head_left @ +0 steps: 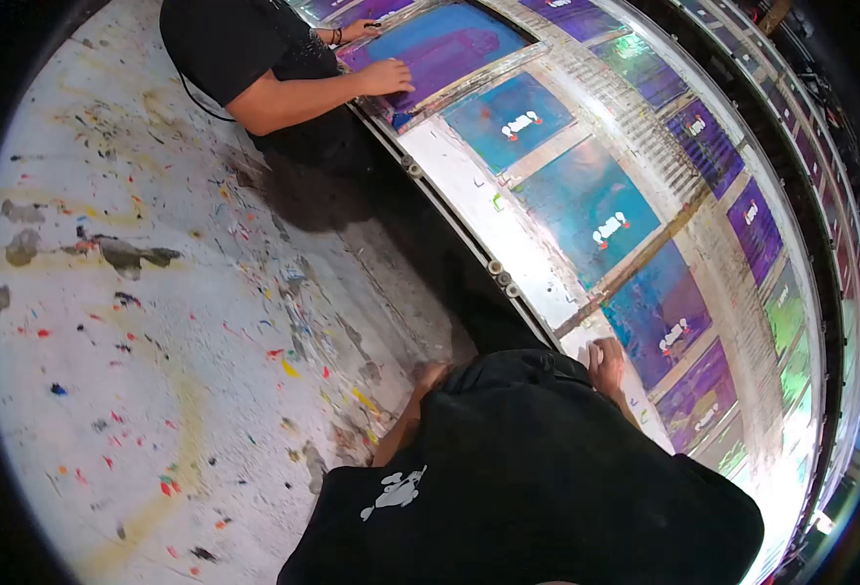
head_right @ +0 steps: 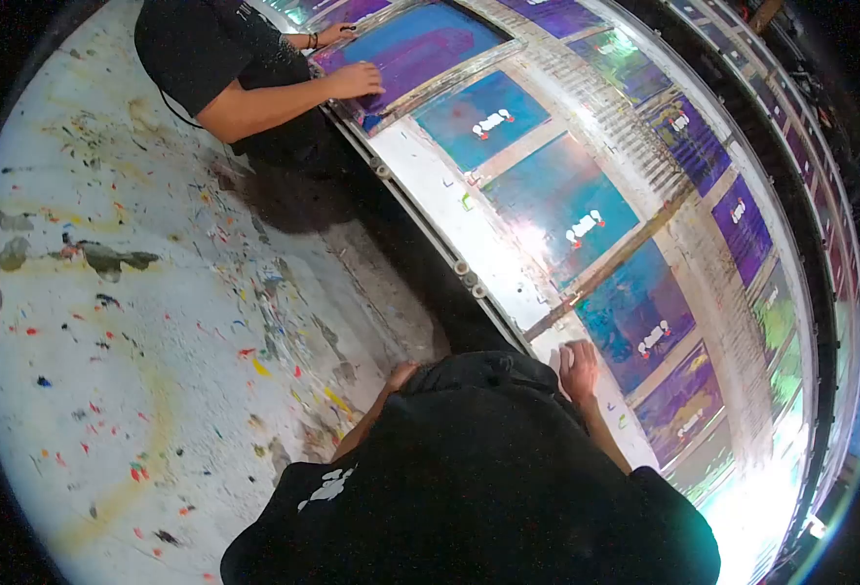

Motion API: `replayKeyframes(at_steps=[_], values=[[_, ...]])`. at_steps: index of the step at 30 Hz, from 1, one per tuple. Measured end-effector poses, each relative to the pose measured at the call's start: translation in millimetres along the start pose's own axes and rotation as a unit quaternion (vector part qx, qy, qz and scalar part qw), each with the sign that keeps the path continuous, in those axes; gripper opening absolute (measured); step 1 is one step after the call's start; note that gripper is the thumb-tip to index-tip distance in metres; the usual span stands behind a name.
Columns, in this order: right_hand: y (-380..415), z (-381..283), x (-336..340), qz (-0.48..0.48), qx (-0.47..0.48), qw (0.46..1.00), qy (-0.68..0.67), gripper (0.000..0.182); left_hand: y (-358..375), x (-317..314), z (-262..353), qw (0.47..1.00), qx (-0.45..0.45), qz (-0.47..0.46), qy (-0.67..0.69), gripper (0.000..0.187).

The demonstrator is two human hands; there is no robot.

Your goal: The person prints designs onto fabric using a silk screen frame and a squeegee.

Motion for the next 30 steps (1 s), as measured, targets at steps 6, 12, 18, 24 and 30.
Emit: replayKeyframes(at_steps=[6,12,18,24,30], values=[[58.1,35.8,20.2,-0.08,-0.055,0.994,-0.058,0.009,13.7,-46.5,-63.5,1.0,0.013,-0.012,0.022,0.034],[86.3,63.1,6.6,-0.066,-0.054,0.996,-0.018,0.012,56.3,-50.0,-12.0,0.993,0.067,0.025,-0.095,0.036],[89.6,63.4,0.1,-0.077,-0.071,0.994,-0.033,0.014,61.0,-50.9,-25.5,0.95,-0.202,0.035,-0.236,0.033],[80.4,53.0,2.0,-0.091,-0.004,0.994,-0.055,0.013,94.1,-49.1,-22.1,0.979,-0.123,0.073,-0.148,0.025],[98.3,69.8,28.7,-0.016,0.025,0.997,-0.066,0.013,93.3,-81.7,-28.5,0.993,-0.024,0.112,0.0,0.02]])
Point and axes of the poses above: each hand's wrist, its own y-axis away from the middle knuckle, its own x-axis out of the back of the hand, z = x × y, the point moved 7 cm from there along -y, towards the middle knuckle, and after that the axes turned 2 degrees about -x, right-handed, at the moved point
